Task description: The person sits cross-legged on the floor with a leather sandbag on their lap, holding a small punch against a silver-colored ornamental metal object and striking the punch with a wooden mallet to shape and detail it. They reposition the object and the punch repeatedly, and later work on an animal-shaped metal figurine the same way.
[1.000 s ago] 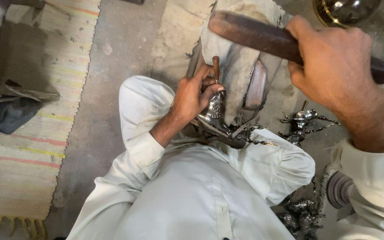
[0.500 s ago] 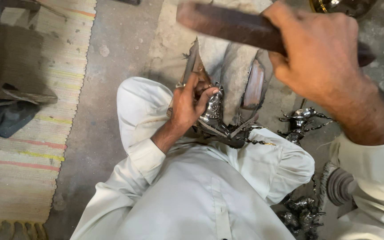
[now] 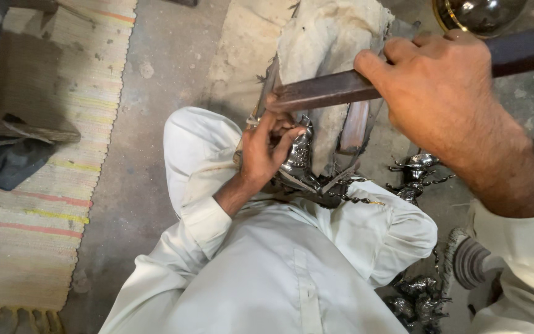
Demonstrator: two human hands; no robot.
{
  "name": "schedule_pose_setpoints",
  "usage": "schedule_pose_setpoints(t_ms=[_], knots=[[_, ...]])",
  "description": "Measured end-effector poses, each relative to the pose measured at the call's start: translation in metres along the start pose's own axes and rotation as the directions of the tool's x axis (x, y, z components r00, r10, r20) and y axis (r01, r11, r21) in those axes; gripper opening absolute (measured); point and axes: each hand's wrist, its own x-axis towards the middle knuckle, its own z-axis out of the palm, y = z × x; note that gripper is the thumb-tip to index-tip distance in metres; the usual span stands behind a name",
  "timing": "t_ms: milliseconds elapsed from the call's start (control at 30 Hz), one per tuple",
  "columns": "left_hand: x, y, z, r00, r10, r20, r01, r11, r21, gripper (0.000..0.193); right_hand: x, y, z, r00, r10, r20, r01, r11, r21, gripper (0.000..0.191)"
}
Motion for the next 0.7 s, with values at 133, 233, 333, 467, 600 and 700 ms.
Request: schedule_pose_setpoints(t_ms=[133,233,333,467,600,700], knots=[[0.006,0.004,0.007,0.983,-0.177,-0.042,0.173,0.982,-0.073,0.028,-0.002,0.004,0.001,0.999,0.011,0.037,-0.015,0.995,0.099,0.042],[0.011,0.008,0.006,0.988,-0.156,-0.013,0.155,0.986,-0.056,0.029,0.000,0.007,0.003,0.997,0.010,0.082,-0.023,0.989,0.149,0.048],[0.011,0.011,0.006,0.988,-0.153,-0.011,0.153,0.988,-0.027,0.028,0.000,0.008,0.005,1.000,0.021,0.019,-0.024,0.989,0.147,0.045],[0.009,0.011,0.008,0.994,-0.110,-0.018,0.110,0.994,-0.007,0.026,0.000,0.007,0.006,0.999,0.031,0.037,-0.033,0.998,0.061,0.036],[0.010,0.008,0.008,0.996,-0.089,0.016,0.087,0.994,0.069,0.028,0.004,0.004,0.002,1.000,0.014,0.026,-0.012,0.996,-0.089,0.028],[0.008,0.007,0.008,0.999,-0.036,0.003,0.036,0.999,0.003,0.029,0.009,0.003,-0.002,0.995,0.031,0.098,-0.025,0.998,-0.054,0.024]])
